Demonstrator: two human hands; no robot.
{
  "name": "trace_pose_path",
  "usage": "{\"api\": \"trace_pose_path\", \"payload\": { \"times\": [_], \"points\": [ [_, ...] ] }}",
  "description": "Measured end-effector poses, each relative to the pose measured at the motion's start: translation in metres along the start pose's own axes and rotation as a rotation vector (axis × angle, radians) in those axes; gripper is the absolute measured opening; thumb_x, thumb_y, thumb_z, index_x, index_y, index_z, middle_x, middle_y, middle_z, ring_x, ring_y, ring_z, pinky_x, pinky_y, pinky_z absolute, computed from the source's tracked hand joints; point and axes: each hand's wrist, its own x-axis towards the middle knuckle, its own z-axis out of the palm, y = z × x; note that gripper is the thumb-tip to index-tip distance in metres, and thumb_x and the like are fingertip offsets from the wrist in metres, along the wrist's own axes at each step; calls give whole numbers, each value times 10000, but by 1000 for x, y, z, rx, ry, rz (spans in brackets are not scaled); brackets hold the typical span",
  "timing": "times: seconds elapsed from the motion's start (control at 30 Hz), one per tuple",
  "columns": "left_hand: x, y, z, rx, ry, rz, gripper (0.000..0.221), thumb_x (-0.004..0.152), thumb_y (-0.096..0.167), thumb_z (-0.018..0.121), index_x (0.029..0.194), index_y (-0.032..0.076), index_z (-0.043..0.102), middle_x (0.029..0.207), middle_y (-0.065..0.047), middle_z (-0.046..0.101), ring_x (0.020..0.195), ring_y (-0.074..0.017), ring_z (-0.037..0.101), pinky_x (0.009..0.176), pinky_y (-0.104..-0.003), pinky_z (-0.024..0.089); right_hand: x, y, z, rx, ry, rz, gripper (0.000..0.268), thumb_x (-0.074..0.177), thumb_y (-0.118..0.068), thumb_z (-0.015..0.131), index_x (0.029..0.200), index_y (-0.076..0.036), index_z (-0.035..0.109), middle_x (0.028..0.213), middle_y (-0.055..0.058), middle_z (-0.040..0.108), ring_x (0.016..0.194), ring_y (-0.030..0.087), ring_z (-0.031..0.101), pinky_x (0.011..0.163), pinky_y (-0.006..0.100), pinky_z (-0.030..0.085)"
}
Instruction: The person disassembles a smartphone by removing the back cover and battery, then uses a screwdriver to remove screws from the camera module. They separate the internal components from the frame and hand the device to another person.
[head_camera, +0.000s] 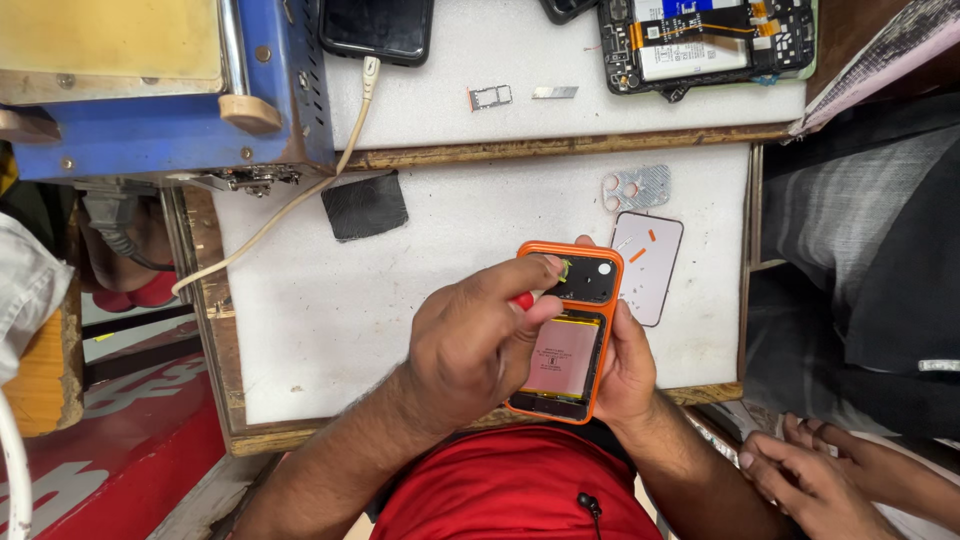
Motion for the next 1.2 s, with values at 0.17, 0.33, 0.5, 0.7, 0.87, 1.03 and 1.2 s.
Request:
{"api": "trace_pose_path", "payload": {
  "times": [0.17, 0.33, 0.5, 0.7, 0.87, 1.03, 1.2],
  "points": [
    [-4, 0, 7, 85, 26, 111, 289, 986, -25, 738, 886, 32, 473, 1156, -187, 677, 1070, -296, 751, 850, -348, 667, -1, 0, -3, -117, 58, -10, 629, 1179, -405, 266, 1753, -185, 132, 1514, 162, 505, 1335, 250, 579, 1144, 440, 484],
    [-16, -11, 16, -700, 235, -307, 396, 1149, -68, 567, 1299, 124, 254, 1179, -201, 691, 1084, -247, 757, 870, -292, 675, 10, -2, 25, -20, -92, 17, 590, 1126, -467, 274, 1673, -279, 160, 1610, 159, 440, 1279, 433, 597, 951, 626, 569],
    [-25, -3, -4, -491, 275, -284, 466, 1118, -76, 559, 1348, 137, 215, 1131, -239, 676, 1048, -273, 759, 893, -315, 663, 16, -7, 41, 67, -120, 84, 593, 1151, -529, 270, 1702, -323, 194, 1576, 279, 433, 1265, 446, 588, 971, 641, 550],
    [-28, 0, -14, -272, 252, -175, 552, 1088, -50, 596, 1416, 141, 195, 1096, -201, 701, 951, -228, 770, 868, -283, 658, 15, -4, 39, 70, -148, 67, 564, 1149, -524, 265, 1690, -375, 200, 1586, 284, 403, 1297, 453, 577, 977, 653, 545],
    [-33, 3, -30, -210, 158, -205, 615, 1053, -50, 635, 1443, 140, 199, 1051, -185, 711, 927, -217, 776, 772, -247, 636, 17, -5, 34, 113, -219, 99, 550, 1145, -515, 292, 1675, -393, 211, 1620, 270, 393, 1333, 444, 561, 1018, 639, 535],
    [-30, 0, -18, -288, 158, -110, 644, 1071, -34, 638, 1487, 178, 194, 1121, -199, 696, 1030, -251, 770, 925, -311, 699, 14, -5, 35, 48, -277, 77, 562, 1149, -483, 283, 1684, -322, 222, 1619, 183, 408, 1379, 393, 555, 1082, 606, 532],
    [-20, 4, -6, -248, 57, -71, 576, 1022, -40, 696, 1423, 96, 306, 1208, -231, 689, 1140, -332, 762, 891, -321, 686, 34, -115, 74, -1407, 280, 370, 391, 1023, -201, 591, 1364, -28, 672, 1180, 187, 768, 1069, 232, 680, 909, 382, 564]
  ]
}}
